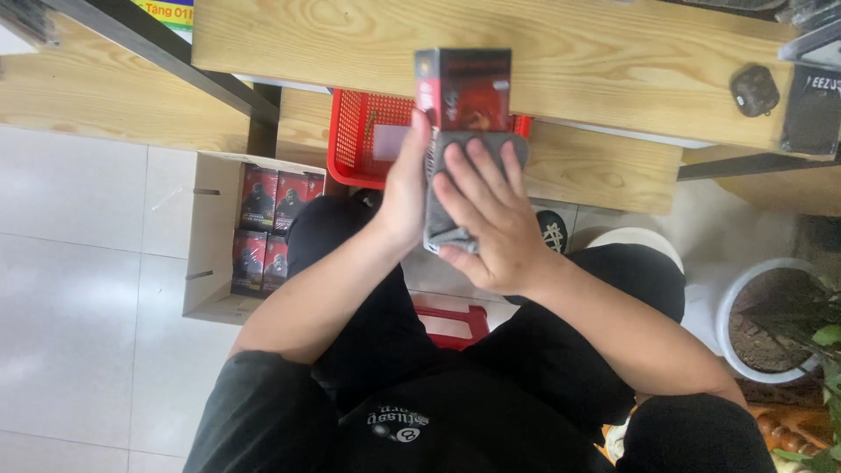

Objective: Cleaning and inspecting screen protector inventory by wiping boxes and checking contents.

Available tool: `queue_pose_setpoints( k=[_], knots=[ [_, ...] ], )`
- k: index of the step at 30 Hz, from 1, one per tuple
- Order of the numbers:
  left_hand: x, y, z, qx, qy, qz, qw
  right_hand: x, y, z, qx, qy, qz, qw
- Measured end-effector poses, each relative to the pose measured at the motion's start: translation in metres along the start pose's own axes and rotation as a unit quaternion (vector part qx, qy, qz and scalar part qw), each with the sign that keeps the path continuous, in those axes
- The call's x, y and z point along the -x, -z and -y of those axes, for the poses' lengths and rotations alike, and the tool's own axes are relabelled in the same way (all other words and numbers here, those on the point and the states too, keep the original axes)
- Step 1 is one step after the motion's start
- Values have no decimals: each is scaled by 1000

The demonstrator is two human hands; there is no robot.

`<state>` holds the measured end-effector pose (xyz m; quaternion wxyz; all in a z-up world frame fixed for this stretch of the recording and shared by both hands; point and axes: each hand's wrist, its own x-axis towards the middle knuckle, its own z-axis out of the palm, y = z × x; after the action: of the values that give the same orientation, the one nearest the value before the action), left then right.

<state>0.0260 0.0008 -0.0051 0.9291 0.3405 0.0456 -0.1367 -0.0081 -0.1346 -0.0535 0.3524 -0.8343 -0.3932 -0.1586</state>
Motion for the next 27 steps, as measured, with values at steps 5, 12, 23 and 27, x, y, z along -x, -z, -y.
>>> queue_pose_setpoints(
  k=[5,12,23,27],
  knots=[
    [12,-5,22,-245,-54,108,962,-13,33,-26,1,-52,-36,998],
    [18,-1,35,-280,-71,145,946,-11,29,-36,-6,-121,-154,981],
    [-4,2,-8,-35,-84,11,996,1,-14,18,51,-3,-15,999],
    [-7,5,-35,26,-82,-104,991,10,-23,35,70,32,3,997]
  ],
)
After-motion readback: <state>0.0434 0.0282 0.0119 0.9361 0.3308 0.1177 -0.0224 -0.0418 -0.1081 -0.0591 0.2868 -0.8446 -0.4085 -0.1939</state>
